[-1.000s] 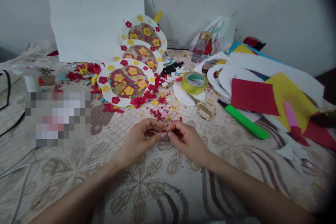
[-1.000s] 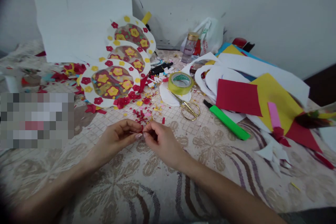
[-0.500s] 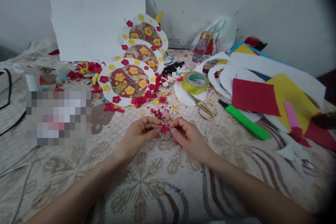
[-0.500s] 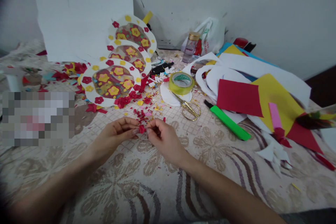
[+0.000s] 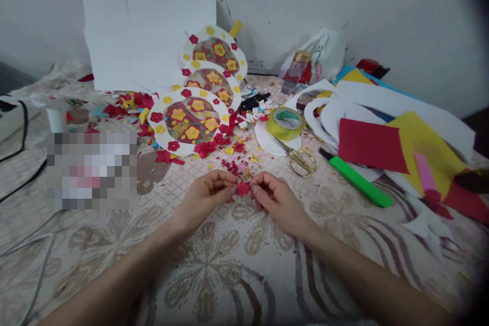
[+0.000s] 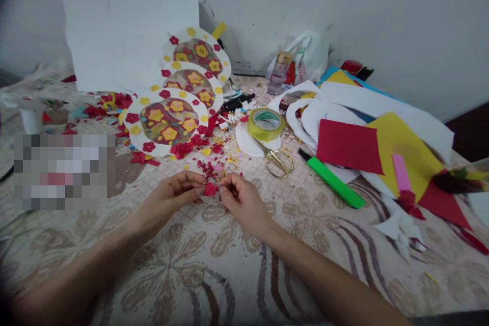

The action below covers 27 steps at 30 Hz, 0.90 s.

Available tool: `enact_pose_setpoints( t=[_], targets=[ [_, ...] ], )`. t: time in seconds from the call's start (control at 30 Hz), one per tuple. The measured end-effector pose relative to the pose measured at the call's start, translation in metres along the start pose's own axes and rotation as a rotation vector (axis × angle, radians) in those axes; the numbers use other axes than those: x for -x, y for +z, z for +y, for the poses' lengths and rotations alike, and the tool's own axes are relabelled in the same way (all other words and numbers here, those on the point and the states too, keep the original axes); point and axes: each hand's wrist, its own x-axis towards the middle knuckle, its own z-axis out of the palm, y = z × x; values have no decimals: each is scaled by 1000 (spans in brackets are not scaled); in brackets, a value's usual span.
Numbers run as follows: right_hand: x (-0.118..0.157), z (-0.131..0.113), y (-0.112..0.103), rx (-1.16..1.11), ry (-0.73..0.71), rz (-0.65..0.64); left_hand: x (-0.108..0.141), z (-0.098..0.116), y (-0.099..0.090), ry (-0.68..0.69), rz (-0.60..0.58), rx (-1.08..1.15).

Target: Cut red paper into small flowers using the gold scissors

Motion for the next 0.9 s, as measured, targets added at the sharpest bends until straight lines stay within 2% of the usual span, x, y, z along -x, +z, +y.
enact_pose_setpoints(
  t=[0.13, 0.23, 0.33, 0.47, 0.63, 0.77, 0.9],
  targets=[
    [-5, -1, -8, 100, -60, 75, 1, 1, 0, 28, -31, -109],
    [-22, -7, -15, 217, -156, 94, 2, 0, 1, 122, -10, -252],
    [-53, -16, -16, 304, -251, 41, 5, -1, 1, 180, 6, -429],
    [-105, -29, -3, 542, -403, 27, 7, -1, 1, 214, 22, -533],
    [-152, -35, 15, 683, -431, 74, 6, -3, 1, 250, 24, -558],
    [-156, -38, 6, 758, -452, 139, 6, -5, 1, 273, 15, -577],
    [-135, -42, -22, 769, -479, 209, 8, -4, 3, 295, -1, -662]
  ],
)
